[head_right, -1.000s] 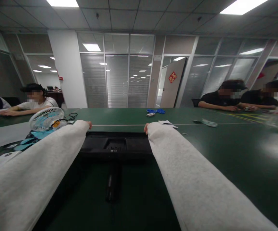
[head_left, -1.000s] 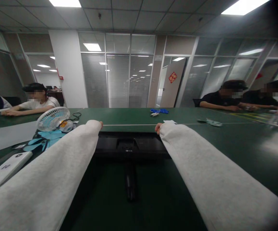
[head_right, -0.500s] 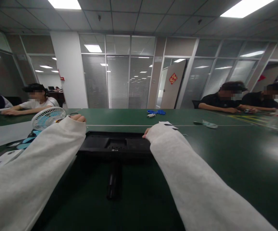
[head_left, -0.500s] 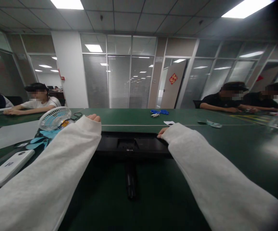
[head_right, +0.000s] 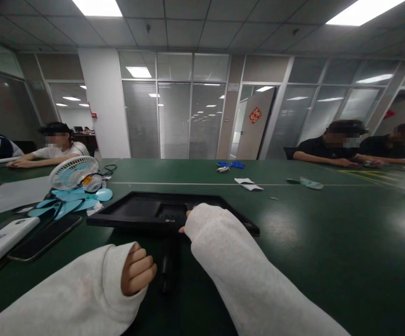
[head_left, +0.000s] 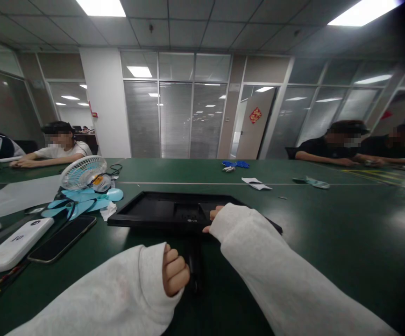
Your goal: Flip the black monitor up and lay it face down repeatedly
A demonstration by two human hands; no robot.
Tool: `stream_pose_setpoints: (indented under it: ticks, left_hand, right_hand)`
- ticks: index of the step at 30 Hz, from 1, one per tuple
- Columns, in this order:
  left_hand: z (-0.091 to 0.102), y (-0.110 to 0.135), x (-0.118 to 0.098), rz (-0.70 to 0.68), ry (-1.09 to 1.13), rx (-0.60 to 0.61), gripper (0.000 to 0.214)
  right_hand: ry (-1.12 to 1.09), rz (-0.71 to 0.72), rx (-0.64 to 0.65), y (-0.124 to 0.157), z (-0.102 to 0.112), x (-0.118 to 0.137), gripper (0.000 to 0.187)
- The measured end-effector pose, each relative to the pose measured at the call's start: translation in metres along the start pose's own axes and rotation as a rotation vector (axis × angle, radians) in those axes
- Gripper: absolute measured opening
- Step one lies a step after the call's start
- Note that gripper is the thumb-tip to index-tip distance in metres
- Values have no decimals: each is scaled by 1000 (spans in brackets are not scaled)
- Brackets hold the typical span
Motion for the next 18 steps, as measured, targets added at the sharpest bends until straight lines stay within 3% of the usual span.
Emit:
stream_pose_setpoints:
  ticks: [3, 5, 11, 14, 18]
  left_hand:
    - [-6, 4, 5, -5, 31, -32, 13]
    - [-11, 7, 4, 0, 46, -53, 16]
    - [-31, 22, -2, -16, 54, -62, 16]
    - [-37, 29, 5, 14, 67, -62, 13]
    - [-40, 37, 14, 83, 94, -51, 15]
  right_hand:
    - [-10, -43, 162, 6, -13, -6, 57]
    - [-27, -78, 202, 7, -18, -9, 60]
    - [-69, -85, 169, 0, -22, -10, 56]
    - [-57, -93, 183, 0, -25, -12, 56]
    - [-78, -80, 88, 3, -19, -14, 47]
Point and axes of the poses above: each hand's wrist, its own y-axis away from the middle knuckle, its own z-axis out of the back of the hand, x = y × z, the point moved 10 cm from there along -y, towards the middle knuckle, and after that the axes turned 4 degrees about -x, right-handed, at the moved point
